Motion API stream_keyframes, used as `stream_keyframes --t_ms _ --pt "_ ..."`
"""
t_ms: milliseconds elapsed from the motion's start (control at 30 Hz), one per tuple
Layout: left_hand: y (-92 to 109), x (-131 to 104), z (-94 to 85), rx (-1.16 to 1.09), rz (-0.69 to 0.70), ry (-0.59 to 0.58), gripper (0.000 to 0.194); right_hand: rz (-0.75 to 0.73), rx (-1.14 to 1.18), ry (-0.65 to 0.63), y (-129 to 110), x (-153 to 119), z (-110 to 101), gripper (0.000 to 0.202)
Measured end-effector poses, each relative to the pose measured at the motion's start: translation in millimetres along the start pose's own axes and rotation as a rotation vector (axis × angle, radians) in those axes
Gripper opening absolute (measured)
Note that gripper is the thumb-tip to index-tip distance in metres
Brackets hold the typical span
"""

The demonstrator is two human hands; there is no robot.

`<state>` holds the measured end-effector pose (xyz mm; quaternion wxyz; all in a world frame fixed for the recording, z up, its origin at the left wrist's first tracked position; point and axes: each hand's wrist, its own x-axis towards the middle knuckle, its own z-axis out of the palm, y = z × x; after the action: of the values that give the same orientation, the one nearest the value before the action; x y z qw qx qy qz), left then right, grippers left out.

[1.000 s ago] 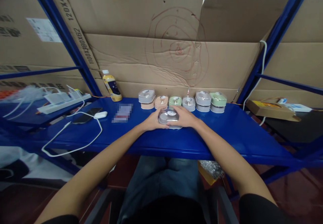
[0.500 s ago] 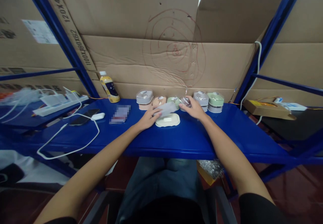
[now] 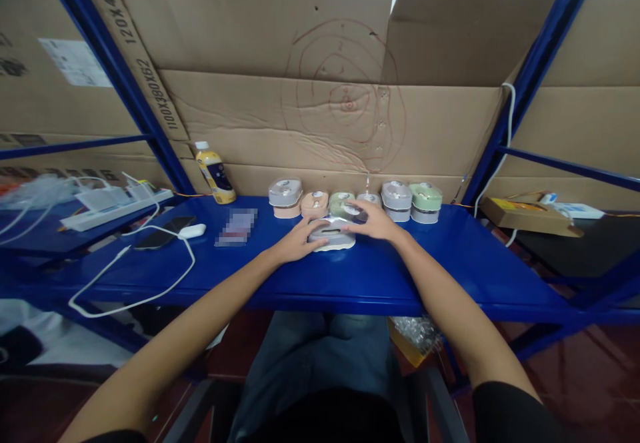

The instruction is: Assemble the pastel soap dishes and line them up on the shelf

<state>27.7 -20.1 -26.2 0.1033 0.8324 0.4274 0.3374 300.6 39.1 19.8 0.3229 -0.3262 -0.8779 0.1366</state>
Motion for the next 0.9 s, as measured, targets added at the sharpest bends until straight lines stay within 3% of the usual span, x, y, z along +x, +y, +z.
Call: stream_keyframes --t_ms 167,267,633,900 --pt "0 2 5.3 -0.111 -0.088 0.039 0.102 -0.085 0.015 -0.141 -10 9 16 0.084" --pt "1 4 7.4 -0.174 -0.07 0.037 0.118 -0.11 -0.027 -0.193 -16 13 21 0.082" --pt "4 3 9.9 -0.134 -0.067 0.001 0.126 -0.091 0.024 -0.272 -21 17 21 0.075" --pt "-1 0 14.5 -0.058 -0.029 -0.031 0.118 -0.079 0.053 -0.246 -18 11 26 0.077"
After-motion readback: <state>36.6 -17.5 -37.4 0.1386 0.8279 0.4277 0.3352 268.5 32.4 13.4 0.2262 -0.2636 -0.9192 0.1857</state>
